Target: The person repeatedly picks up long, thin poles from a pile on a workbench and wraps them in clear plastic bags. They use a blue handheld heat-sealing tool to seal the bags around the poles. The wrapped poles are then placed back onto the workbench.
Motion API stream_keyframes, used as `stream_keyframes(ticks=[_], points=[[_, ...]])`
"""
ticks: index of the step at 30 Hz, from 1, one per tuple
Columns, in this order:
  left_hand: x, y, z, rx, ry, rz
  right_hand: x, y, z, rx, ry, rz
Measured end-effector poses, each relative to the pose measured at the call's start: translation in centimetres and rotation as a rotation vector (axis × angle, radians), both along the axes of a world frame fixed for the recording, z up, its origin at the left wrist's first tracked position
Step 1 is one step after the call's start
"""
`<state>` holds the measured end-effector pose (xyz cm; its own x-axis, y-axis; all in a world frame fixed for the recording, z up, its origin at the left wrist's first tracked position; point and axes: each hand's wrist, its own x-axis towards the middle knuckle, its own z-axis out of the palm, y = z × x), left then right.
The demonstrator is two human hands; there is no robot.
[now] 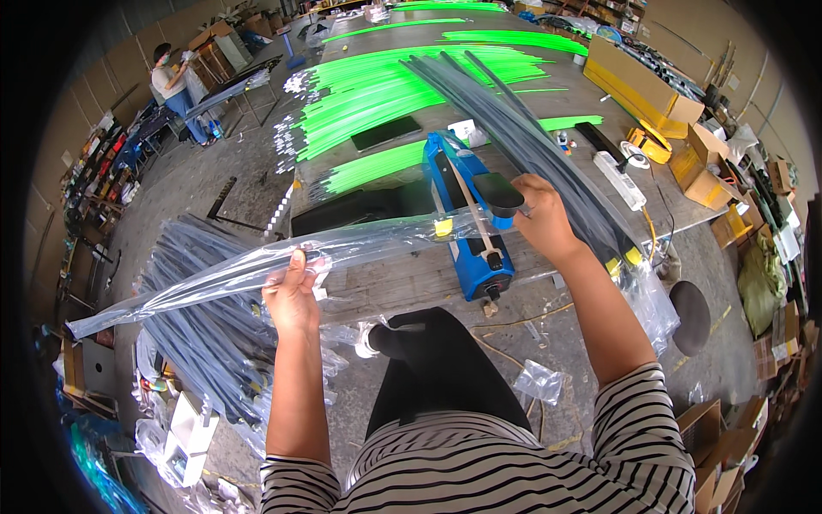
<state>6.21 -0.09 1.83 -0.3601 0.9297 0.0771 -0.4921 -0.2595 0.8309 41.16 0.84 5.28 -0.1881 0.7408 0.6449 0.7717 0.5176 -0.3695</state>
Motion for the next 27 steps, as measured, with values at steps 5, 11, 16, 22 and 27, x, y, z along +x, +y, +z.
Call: stream_keyframes(ticks=[5,11,16,22,27], points=[[-0.2,0.0,0.3,0.011,0.003,0.017,0.2,0.6,0.5,-0.007,0.018,0.102],[0.1,-0.4,1.6,-0.072,0.021,0.065,0.6,0.5,1.6,-0.356,0.188,0.074],[0.7,-0.2,1.8,-0.133,0.051,0.127,0.8,1.3,1.5,-0.290,0.055,0.104],[0.9,0.0,1.6,-0.173,0.077,0.140,1.5,2.0,2.4,-0.567,0.057,0.232],[1.5,0.0,1.6,-0.126,0.080,0.189,1.5,3.1,1.5,-0.357,-0.139,0.080]])
